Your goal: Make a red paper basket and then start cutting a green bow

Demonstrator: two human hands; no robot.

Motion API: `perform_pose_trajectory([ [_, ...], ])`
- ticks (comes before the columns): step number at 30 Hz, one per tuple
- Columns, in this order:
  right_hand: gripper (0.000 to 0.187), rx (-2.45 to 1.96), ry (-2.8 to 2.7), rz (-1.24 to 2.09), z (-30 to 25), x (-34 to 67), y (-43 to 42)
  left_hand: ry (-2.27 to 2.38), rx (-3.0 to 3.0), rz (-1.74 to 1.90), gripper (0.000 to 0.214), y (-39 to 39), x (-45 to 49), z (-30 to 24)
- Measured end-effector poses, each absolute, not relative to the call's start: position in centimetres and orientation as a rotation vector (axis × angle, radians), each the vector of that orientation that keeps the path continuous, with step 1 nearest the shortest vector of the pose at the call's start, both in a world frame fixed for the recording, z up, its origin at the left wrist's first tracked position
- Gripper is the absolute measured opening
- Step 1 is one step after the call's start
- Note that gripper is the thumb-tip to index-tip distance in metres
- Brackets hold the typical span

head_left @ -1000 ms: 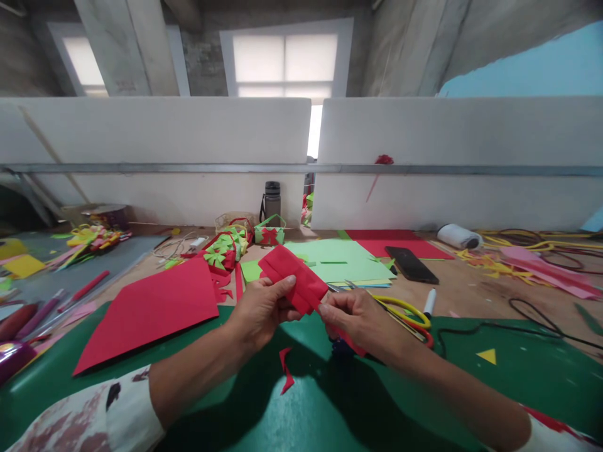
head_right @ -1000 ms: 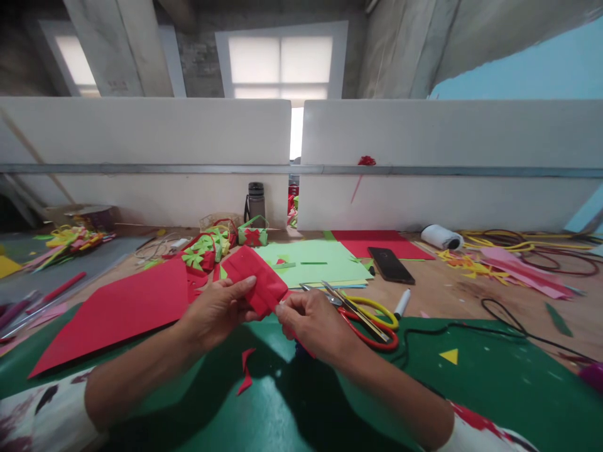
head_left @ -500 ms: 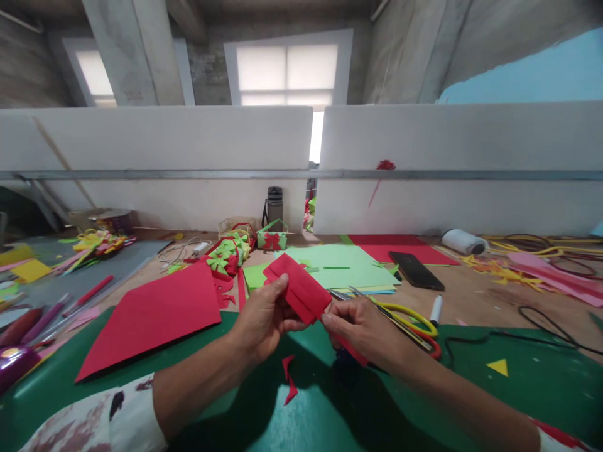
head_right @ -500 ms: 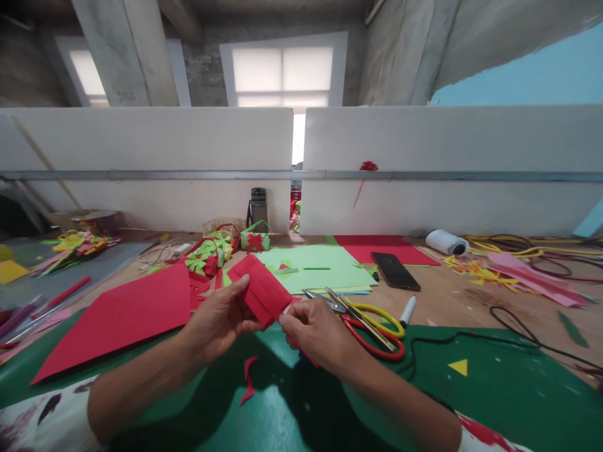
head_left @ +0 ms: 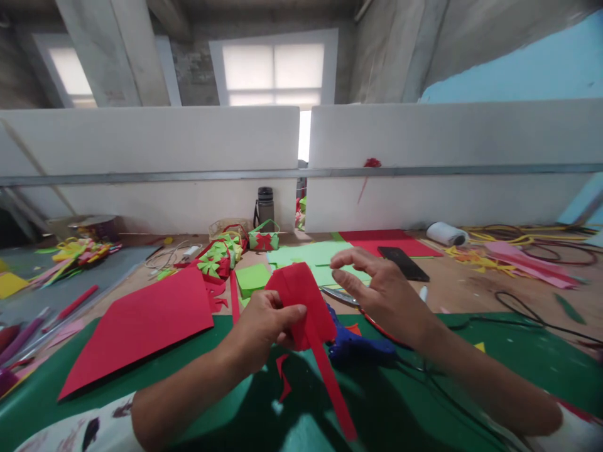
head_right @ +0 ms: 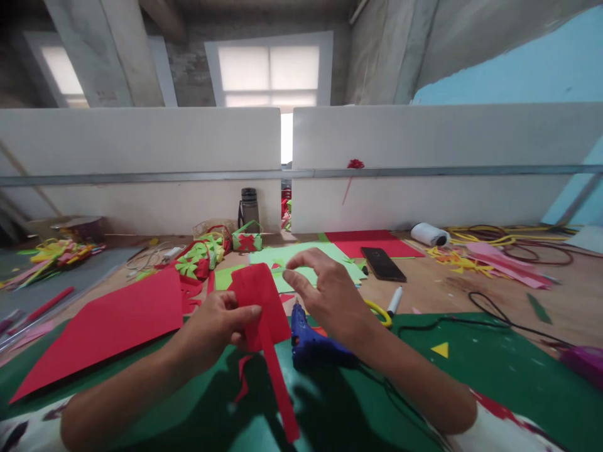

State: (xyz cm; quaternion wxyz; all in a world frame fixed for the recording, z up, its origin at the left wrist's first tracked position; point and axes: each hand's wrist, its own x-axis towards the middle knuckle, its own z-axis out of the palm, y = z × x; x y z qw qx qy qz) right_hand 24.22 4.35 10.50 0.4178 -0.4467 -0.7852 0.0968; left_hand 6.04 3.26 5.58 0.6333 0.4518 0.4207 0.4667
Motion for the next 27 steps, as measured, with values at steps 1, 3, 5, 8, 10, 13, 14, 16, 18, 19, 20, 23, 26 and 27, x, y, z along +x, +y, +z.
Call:
perform_pose_trajectory([
  [1, 0.014, -1.083, -2.012, 0.236, 11.1, 23.9, 4.3, 0.975, 1.087, 1.013, 0.018, 2.9, 6.1, 5.8],
  [3, 0.014, -1.046, -2.100, 0.268, 12.0, 23.1, 4.3, 0.991, 1.190, 0.920, 0.017, 2.4, 6.3, 6.2],
  [5, 0.016, -1.075, -2.189, 0.356, 12.5, 22.4, 4.8, 1.001, 1.240, 0.875, 0.016, 2.0, 6.4, 6.4],
  [8, 0.019, -1.147, -2.261, 0.501, 12.6, 21.8, 5.8, 1.021, 1.237, 0.845, 0.012, 1.8, 6.6, 6.6],
  [10, 0.020, -1.167, -2.275, 0.563, 12.4, 21.8, 6.4, 1.021, 1.220, 0.827, 0.009, 1.7, 6.8, 6.6],
  [13, 0.020, -1.190, -2.277, 0.639, 12.2, 22.2, 6.8, 1.009, 1.205, 0.804, 0.007, 1.7, 6.9, 6.5],
  [14, 0.021, -1.194, -2.279, 0.665, 12.2, 22.3, 6.8, 1.009, 1.204, 0.802, 0.007, 1.7, 6.9, 6.5],
  [16, 0.022, -1.199, -2.289, 0.717, 12.2, 22.4, 6.5, 1.003, 1.207, 0.801, 0.007, 1.8, 6.8, 6.3],
  [18, 0.021, -1.198, -2.300, 0.757, 12.3, 22.5, 6.2, 0.987, 1.211, 0.797, 0.008, 1.9, 6.7, 6.2],
  [19, 0.019, -1.196, -2.304, 0.771, 12.3, 22.5, 6.1, 0.978, 1.210, 0.793, 0.008, 2.0, 6.7, 6.1],
  [20, 0.018, -1.193, -2.306, 0.783, 12.3, 22.4, 6.1, 0.971, 1.207, 0.790, 0.008, 2.1, 6.7, 6.0],
  [23, 0.016, -1.191, -2.290, 0.820, 11.9, 22.3, 6.3, 0.963, 1.211, 0.791, 0.008, 2.3, 6.6, 5.7],
  [26, 0.014, -1.203, -2.242, 0.852, 11.4, 22.1, 6.8, 0.972, 1.207, 0.799, 0.007, 2.4, 6.5, 5.5],
  [27, 0.014, -1.211, -2.219, 0.859, 11.2, 22.0, 6.9, 0.975, 1.201, 0.799, 0.006, 2.4, 6.5, 5.5],
])
